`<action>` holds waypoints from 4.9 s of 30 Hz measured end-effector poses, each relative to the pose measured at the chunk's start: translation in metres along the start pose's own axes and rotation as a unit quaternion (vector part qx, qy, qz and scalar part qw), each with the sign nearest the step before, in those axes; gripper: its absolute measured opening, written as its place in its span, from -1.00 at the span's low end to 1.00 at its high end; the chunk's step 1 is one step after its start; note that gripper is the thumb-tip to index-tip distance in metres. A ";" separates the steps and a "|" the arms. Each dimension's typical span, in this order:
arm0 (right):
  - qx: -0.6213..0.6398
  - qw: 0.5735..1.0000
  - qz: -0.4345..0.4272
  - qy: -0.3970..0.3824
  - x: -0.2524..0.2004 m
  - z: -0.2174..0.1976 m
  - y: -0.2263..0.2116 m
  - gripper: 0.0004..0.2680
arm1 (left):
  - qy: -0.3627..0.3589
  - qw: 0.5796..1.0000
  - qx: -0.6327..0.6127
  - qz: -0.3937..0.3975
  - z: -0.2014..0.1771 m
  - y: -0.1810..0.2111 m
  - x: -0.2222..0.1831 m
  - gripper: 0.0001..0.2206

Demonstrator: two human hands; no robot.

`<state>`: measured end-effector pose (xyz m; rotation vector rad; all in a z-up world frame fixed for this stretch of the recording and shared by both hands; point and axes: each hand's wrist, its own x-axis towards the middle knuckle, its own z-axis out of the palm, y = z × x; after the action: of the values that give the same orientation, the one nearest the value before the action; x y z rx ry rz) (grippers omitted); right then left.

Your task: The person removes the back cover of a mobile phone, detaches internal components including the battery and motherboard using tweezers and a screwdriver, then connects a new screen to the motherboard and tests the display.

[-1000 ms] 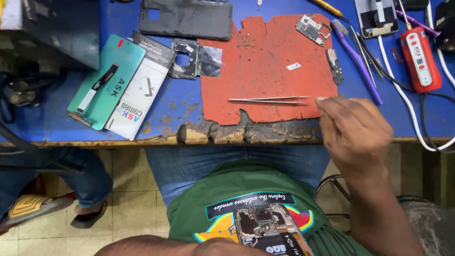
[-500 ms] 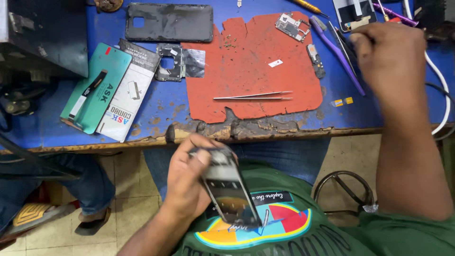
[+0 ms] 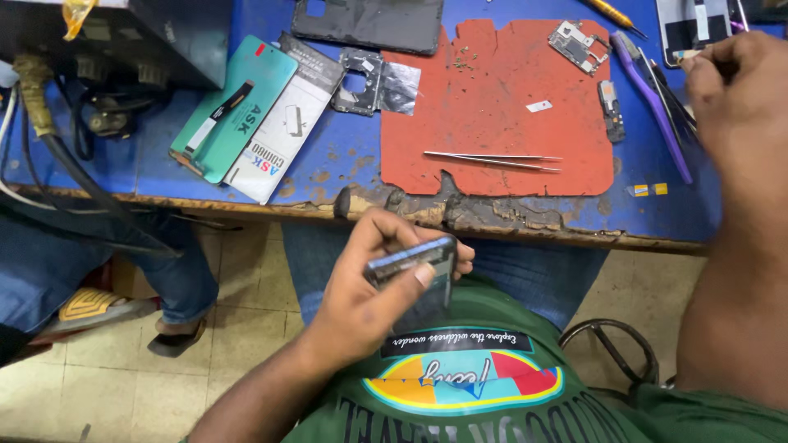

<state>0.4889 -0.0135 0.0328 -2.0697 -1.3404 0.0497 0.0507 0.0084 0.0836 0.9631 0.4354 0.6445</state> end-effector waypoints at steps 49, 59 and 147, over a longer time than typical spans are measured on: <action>0.112 0.964 -0.238 0.028 -0.123 -0.015 -0.186 -0.84 | -0.113 0.469 0.784 0.389 0.023 0.016 0.084 -0.85; 0.133 0.962 -0.238 0.009 -0.123 -0.017 -0.183 -0.84 | -0.128 0.464 0.781 0.399 0.023 0.015 0.082 -0.85; 0.124 0.973 -0.192 -0.029 -0.128 -0.009 -0.171 -0.87 | -0.110 0.483 0.783 0.377 0.028 0.009 0.070 -0.83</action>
<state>0.2950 -0.0801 0.0933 -1.5877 -1.6579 0.1033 0.1161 0.0418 0.1020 3.1374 0.2422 0.7917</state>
